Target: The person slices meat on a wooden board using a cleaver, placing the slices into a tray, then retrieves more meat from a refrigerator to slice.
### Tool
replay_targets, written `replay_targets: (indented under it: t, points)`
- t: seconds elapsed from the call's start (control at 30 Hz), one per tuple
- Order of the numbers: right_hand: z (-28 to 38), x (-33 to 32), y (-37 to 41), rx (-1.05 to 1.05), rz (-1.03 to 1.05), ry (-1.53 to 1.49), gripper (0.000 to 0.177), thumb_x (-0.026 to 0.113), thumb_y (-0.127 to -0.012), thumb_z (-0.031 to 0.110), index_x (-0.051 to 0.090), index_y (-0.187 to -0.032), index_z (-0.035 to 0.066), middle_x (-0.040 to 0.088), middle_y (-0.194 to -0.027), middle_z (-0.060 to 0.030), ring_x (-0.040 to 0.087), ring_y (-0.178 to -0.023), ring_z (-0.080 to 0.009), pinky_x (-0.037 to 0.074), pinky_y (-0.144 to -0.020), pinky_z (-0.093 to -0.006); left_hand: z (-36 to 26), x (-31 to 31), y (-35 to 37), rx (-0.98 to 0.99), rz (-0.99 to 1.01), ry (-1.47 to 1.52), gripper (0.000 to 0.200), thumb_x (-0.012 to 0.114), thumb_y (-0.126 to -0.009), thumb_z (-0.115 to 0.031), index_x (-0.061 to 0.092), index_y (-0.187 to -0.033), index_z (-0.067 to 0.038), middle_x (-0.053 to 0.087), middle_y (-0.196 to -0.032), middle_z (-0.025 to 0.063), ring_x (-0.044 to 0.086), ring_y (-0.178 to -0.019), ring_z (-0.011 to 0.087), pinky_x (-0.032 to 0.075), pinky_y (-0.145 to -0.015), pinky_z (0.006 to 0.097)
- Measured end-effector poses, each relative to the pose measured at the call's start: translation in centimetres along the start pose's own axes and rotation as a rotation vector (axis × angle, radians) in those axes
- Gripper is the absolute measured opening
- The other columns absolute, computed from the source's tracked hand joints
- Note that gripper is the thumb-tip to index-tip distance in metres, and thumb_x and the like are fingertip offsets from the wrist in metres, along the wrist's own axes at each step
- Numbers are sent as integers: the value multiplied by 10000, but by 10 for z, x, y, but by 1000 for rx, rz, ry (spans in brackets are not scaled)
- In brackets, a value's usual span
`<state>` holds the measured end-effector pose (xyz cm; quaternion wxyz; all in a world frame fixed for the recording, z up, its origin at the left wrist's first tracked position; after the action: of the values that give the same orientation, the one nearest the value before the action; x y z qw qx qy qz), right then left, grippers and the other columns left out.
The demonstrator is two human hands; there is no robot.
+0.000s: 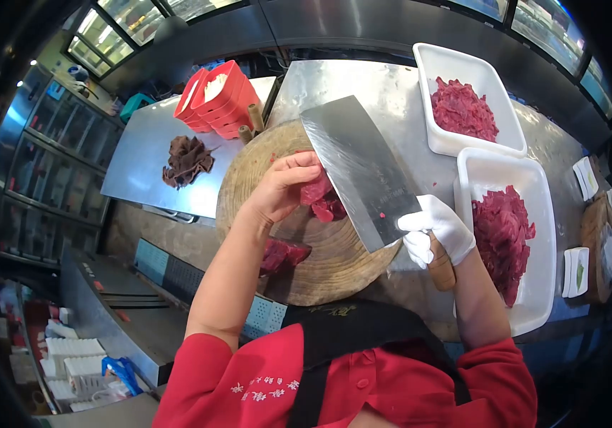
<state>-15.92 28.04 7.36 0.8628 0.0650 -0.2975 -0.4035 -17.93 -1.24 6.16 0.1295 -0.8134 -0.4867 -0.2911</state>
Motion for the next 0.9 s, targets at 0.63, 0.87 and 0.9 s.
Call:
replay_targets:
  t: [0.63, 0.87, 0.9]
  points:
    - [3, 59, 6, -336, -92, 1321, 178, 619, -853, 136, 584, -734, 9, 583, -586, -181, 613, -533, -341, 471, -506, -412, 44, 11, 124, 519, -847, -1789, 189, 779, -757, -74, 686, -920, -68, 643, -961, 125, 624, -880, 300, 513, -754, 368]
    - [-6, 80, 3, -197, 203, 1626, 102, 598, -747, 103, 559, -719, 13, 551, -533, -155, 594, -493, -351, 464, -472, -449, 95, 17, 142, 549, -748, -1788, 393, 821, -664, -84, 639, -1012, -66, 592, -1010, 116, 575, -939, 344, 454, -801, 444]
    - [-5, 81, 5, -142, 220, 1653, 106, 598, -733, 103, 557, -727, 6, 545, -519, -149, 590, -471, -339, 453, -452, -444, 107, 11, 148, 438, -790, -1691, 397, 810, -669, -74, 635, -1025, -75, 598, -1002, 113, 578, -936, 348, 453, -813, 450]
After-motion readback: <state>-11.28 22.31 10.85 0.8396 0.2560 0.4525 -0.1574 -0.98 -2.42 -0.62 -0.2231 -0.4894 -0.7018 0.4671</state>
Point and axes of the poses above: each hand's wrist, its own y-axis away from the middle knuckle, its own x-axis out of the palm, z = x × y, the point moved 1 cm from there along -y, towards the middle knuckle
